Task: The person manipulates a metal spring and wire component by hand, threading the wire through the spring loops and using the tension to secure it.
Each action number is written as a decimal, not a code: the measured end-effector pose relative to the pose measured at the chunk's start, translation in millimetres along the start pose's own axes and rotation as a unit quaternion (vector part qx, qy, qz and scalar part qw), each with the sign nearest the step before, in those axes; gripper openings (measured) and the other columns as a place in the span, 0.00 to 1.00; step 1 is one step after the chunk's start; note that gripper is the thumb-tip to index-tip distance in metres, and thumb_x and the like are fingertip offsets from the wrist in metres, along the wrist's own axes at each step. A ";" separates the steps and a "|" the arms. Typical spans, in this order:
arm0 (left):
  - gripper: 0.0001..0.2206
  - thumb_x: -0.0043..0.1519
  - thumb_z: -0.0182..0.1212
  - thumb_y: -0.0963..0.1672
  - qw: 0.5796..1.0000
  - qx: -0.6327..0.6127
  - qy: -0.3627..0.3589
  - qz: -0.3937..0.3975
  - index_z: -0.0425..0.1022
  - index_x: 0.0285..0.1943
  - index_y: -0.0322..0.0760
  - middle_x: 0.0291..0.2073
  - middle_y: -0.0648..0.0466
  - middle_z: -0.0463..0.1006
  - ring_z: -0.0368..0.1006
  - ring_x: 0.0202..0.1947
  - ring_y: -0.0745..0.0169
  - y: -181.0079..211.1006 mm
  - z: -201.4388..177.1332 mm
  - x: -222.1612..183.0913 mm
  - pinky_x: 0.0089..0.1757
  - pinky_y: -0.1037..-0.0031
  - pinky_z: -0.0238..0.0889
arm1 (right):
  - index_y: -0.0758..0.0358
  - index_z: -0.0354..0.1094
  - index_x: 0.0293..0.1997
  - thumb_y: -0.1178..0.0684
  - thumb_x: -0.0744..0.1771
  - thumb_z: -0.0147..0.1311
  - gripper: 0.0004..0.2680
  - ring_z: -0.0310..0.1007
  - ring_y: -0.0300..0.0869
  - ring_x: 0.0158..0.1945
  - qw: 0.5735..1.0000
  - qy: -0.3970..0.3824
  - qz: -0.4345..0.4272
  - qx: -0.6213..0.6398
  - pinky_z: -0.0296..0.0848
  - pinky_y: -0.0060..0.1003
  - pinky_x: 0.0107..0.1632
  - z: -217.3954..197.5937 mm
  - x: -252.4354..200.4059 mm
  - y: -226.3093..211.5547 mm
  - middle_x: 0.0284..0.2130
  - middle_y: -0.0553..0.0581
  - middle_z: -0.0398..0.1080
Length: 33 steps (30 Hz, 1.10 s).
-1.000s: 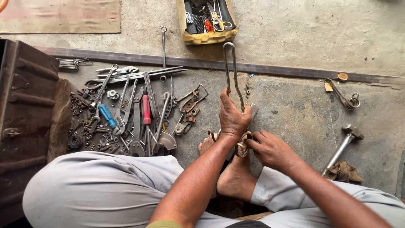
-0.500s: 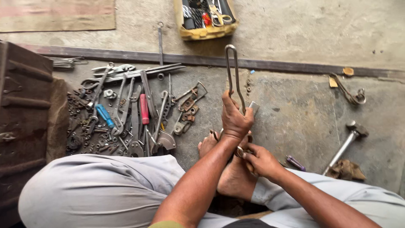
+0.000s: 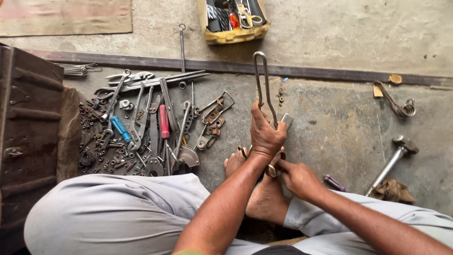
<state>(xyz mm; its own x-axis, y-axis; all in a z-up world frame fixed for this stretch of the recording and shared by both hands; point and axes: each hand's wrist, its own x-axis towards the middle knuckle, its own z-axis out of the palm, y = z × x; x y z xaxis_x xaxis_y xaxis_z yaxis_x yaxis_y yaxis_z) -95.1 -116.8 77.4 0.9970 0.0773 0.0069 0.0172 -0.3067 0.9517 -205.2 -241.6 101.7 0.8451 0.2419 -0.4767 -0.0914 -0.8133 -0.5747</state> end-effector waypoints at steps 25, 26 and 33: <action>0.38 0.53 0.61 0.43 0.999 0.021 -0.034 -0.036 0.44 0.71 0.33 0.37 0.44 0.69 0.75 0.36 0.47 5.4 1.4 -1.0 0.41 0.55 0.71 | 0.48 0.72 0.54 0.52 0.63 0.55 0.14 0.73 0.48 0.25 0.984 0.005 -0.079 -0.159 0.70 0.43 0.26 -21.4 7.2 28.1 0.27 0.54 0.72; 0.38 0.53 0.61 0.43 0.999 0.018 -0.036 -0.035 0.44 0.71 0.33 0.37 0.44 0.69 0.75 0.36 0.47 4.0 3.2 -0.7 0.41 0.55 0.71 | 0.48 0.72 0.55 0.52 0.63 0.55 0.14 0.73 0.48 0.25 0.953 0.004 -0.150 -0.263 0.70 0.43 0.26 -39.4 15.3 30.6 0.27 0.54 0.72; 0.35 0.56 0.60 0.43 1.000 0.013 -0.009 -0.023 0.45 0.70 0.36 0.35 0.47 0.66 0.71 0.34 0.51 -3.1 0.4 -0.5 0.37 0.54 0.69 | 0.53 0.72 0.54 0.53 0.64 0.55 0.13 0.75 0.46 0.27 0.971 0.094 -0.173 -0.137 0.73 0.41 0.29 20.7 -8.5 28.8 0.30 0.58 0.74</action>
<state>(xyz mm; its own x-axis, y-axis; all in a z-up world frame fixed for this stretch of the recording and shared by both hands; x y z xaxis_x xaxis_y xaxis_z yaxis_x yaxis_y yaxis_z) -95.6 -116.3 74.3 0.9962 0.0756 -0.0423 0.0648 -0.3270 0.9428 -226.0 -256.1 75.4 0.8836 0.4462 -0.1418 0.3375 -0.8170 -0.4676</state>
